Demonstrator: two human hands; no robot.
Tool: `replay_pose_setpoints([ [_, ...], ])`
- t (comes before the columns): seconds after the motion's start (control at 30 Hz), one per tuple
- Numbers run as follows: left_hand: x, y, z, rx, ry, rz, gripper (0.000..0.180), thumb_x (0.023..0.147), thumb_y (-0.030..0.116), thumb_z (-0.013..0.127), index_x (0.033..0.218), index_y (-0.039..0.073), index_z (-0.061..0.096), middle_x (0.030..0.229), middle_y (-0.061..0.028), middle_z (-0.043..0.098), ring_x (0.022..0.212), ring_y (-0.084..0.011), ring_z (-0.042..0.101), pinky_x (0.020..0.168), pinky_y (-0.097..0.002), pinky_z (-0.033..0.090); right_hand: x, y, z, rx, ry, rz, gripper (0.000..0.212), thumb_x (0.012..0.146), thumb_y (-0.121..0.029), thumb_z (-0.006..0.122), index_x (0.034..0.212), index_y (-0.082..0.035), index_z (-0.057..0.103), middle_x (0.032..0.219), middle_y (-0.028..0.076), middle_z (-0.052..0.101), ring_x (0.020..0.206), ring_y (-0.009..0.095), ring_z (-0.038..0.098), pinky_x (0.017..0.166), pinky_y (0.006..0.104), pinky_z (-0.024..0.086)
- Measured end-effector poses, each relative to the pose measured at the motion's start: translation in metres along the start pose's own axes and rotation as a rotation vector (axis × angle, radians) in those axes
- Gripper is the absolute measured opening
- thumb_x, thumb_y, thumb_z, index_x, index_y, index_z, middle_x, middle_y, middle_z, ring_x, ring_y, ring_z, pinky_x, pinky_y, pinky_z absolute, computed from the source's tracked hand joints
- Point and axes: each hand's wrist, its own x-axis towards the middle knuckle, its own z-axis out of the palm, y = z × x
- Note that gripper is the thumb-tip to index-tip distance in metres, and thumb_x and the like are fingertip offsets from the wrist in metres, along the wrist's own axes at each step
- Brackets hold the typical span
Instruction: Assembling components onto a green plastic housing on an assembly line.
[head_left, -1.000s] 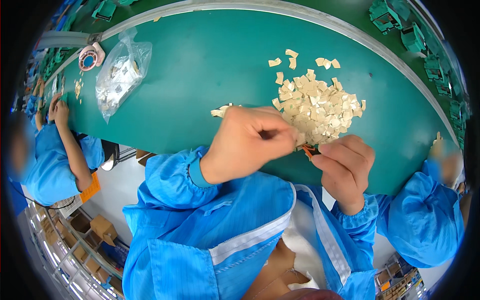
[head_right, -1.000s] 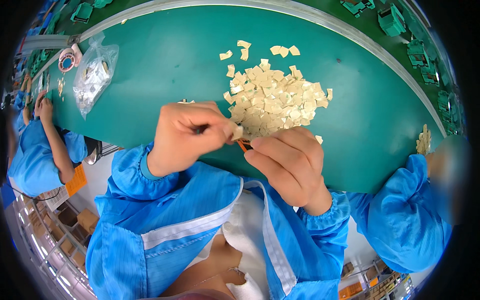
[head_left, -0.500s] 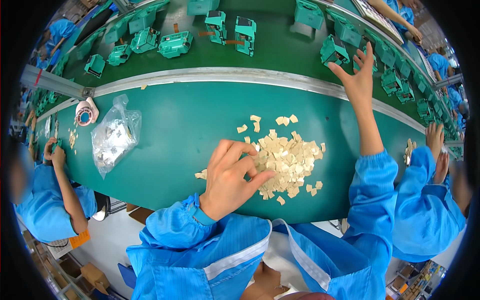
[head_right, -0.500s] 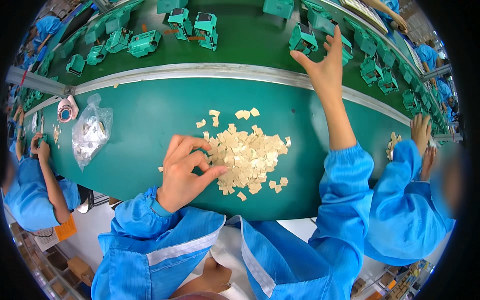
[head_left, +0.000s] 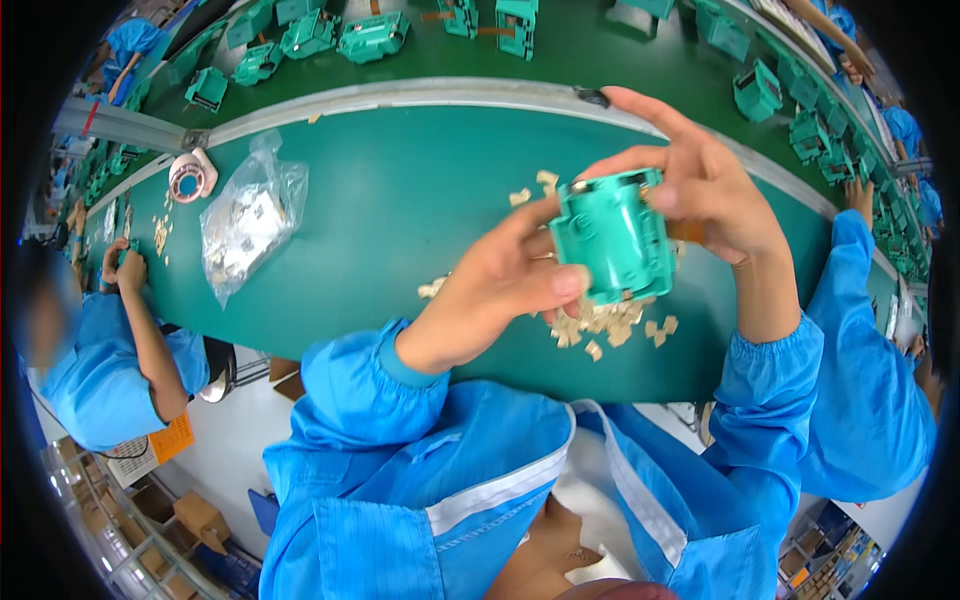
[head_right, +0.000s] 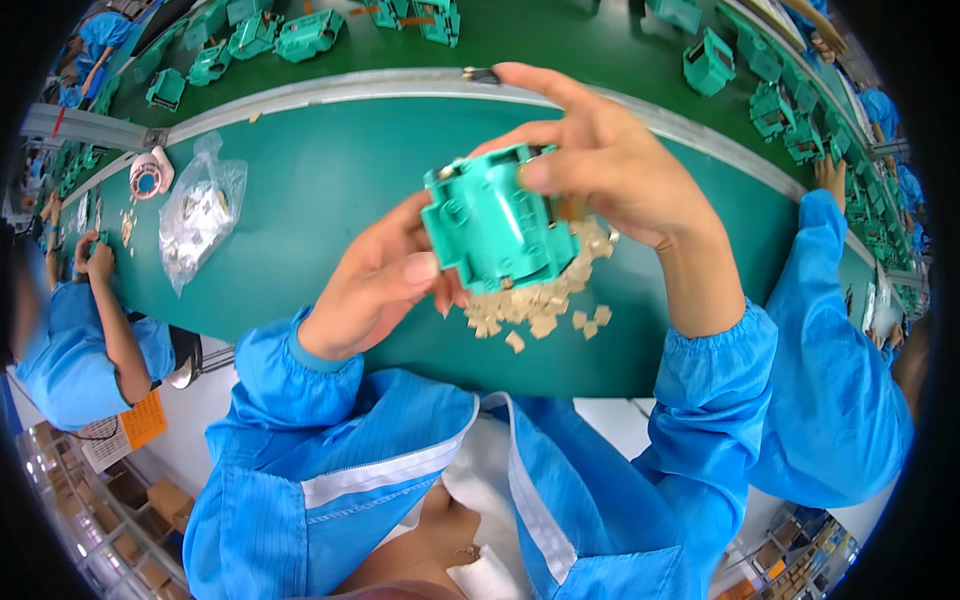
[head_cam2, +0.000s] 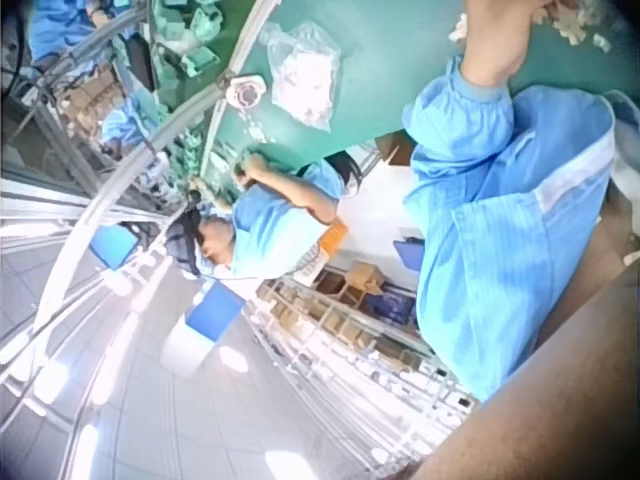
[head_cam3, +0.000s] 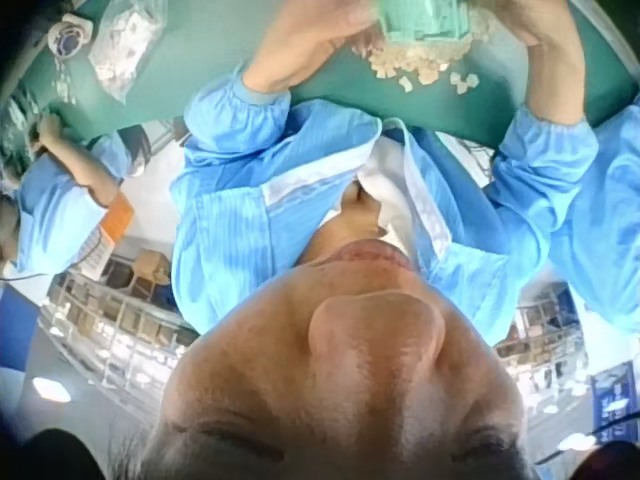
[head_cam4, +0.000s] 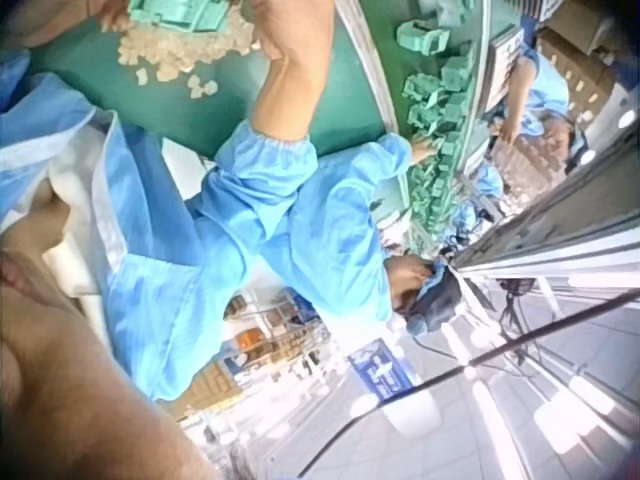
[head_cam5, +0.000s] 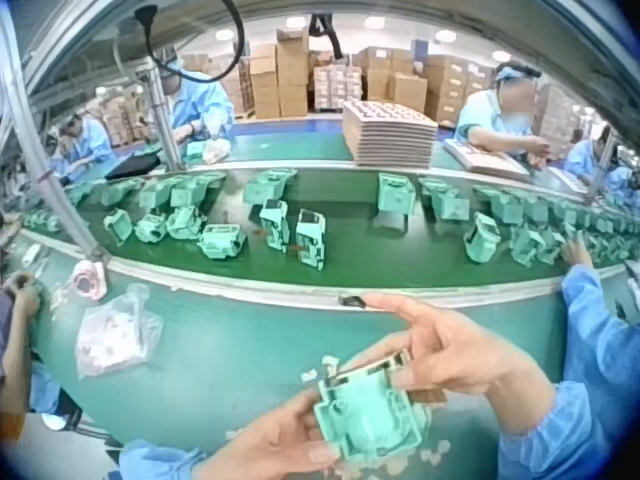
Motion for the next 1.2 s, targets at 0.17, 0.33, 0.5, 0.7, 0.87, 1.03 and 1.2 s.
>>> replay_pose_setpoints([
  [0.17,-0.010,0.000,0.006,0.103,0.074,-0.101,0.028,0.085,0.011,0.061,0.110,-0.001,0.053,0.085,-0.0089,0.063,0.068,-0.0176,0.062,0.059,-0.0277,0.050,-0.014,0.010,0.033,-0.367,0.456,-0.171,0.063,0.082,-0.011,0.069,0.136,0.000,0.037,0.112,0.016,0.060,0.096,0.020,0.061,0.078,0.0312,0.050],
  [0.33,-0.029,-0.014,0.008,-0.145,0.220,0.094,0.030,0.085,0.006,0.058,0.113,-0.003,0.053,0.100,-0.0136,0.064,0.084,-0.0232,0.065,0.074,-0.0315,0.054,-0.058,0.043,0.047,-0.281,0.658,-0.518,0.015,0.082,0.001,0.065,0.096,0.004,0.060,0.100,0.013,0.063,0.086,0.016,0.062,0.074,0.0277,0.051],
  [0.5,-0.037,-0.020,0.013,-0.129,0.252,0.168,0.033,0.083,0.005,0.059,0.114,-0.003,0.053,0.102,-0.0135,0.064,0.091,-0.0243,0.064,0.079,-0.0340,0.053,-0.061,0.052,0.094,-0.068,0.563,-0.284,0.015,0.080,0.004,0.067,0.091,0.004,0.058,0.091,0.011,0.064,0.083,0.014,0.062,0.073,0.0256,0.051],
  [0.7,-0.042,-0.030,0.011,-0.048,0.217,0.302,0.035,0.080,-0.002,0.064,0.114,-0.001,0.056,0.105,-0.0095,0.064,0.096,-0.0169,0.061,0.085,-0.0328,0.050,-0.053,0.044,0.107,-0.021,0.614,-0.177,0.017,0.078,0.007,0.068,0.091,0.003,0.058,0.087,0.008,0.062,0.078,0.010,0.060,0.070,0.0231,0.049],
  [0.87,-0.041,-0.035,0.013,0.008,0.241,0.388,0.038,0.080,-0.003,0.065,0.116,0.000,0.054,0.105,-0.0092,0.063,0.095,-0.0150,0.061,0.084,-0.0304,0.050,-0.049,0.043,0.107,0.019,0.645,-0.060,0.019,0.076,0.008,0.069,0.091,0.002,0.058,0.084,0.006,0.061,0.073,0.008,0.056,0.066,0.0212,0.048],
  [1.03,-0.043,-0.036,0.010,0.019,0.247,0.382,0.040,0.081,-0.004,0.065,0.118,0.000,0.051,0.107,-0.0093,0.062,0.097,-0.0150,0.060,0.084,-0.0299,0.050,-0.045,0.044,0.110,-0.055,0.636,-0.099,0.020,0.075,0.006,0.070,0.091,0.002,0.058,0.082,0.005,0.061,0.072,0.007,0.056,0.061,0.0193,0.046],
  [1.2,-0.041,-0.034,0.011,0.015,0.246,0.413,0.043,0.080,-0.005,0.065,0.120,0.000,0.049,0.109,-0.0099,0.061,0.099,-0.0158,0.060,0.085,-0.0307,0.050,-0.041,0.045,0.113,-0.049,0.651,-0.083,0.019,0.076,0.006,0.070,0.090,0.002,0.058,0.081,0.005,0.061,0.071,0.007,0.056,0.061,0.0196,0.047],
])
